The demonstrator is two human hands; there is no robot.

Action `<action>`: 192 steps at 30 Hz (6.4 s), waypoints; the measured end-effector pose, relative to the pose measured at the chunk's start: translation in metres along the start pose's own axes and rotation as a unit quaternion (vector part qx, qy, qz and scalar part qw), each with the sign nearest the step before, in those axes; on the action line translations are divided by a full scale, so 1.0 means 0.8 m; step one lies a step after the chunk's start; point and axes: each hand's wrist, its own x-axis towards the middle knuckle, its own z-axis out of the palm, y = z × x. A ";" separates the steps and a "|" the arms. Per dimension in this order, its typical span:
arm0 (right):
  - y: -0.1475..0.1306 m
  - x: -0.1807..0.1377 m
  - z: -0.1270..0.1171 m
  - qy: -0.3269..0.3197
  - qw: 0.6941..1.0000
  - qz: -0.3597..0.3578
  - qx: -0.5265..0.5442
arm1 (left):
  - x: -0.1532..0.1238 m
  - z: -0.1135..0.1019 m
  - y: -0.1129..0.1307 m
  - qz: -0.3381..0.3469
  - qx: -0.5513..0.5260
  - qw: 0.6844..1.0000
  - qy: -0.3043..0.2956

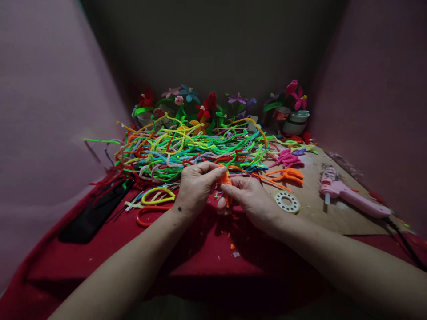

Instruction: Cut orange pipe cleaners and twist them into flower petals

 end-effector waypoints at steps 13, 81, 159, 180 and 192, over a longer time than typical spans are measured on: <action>-0.004 0.011 -0.019 0.009 1.000 0.010 0.015 | 0.002 -0.005 0.001 -0.068 -0.081 0.989 -0.100; 0.000 0.024 -0.020 0.105 0.961 -0.046 0.252 | -0.005 -0.004 0.005 -0.142 -0.032 0.963 -0.225; -0.005 0.020 -0.033 0.082 0.996 -0.038 0.006 | -0.004 -0.008 -0.022 0.402 0.422 0.805 -0.109; -0.003 0.017 -0.030 0.008 0.998 -0.017 0.062 | -0.004 -0.011 0.006 -0.042 0.076 0.982 -0.170; -0.002 0.021 -0.034 0.006 0.990 -0.035 0.138 | -0.007 -0.004 0.007 -0.066 -0.030 0.979 -0.190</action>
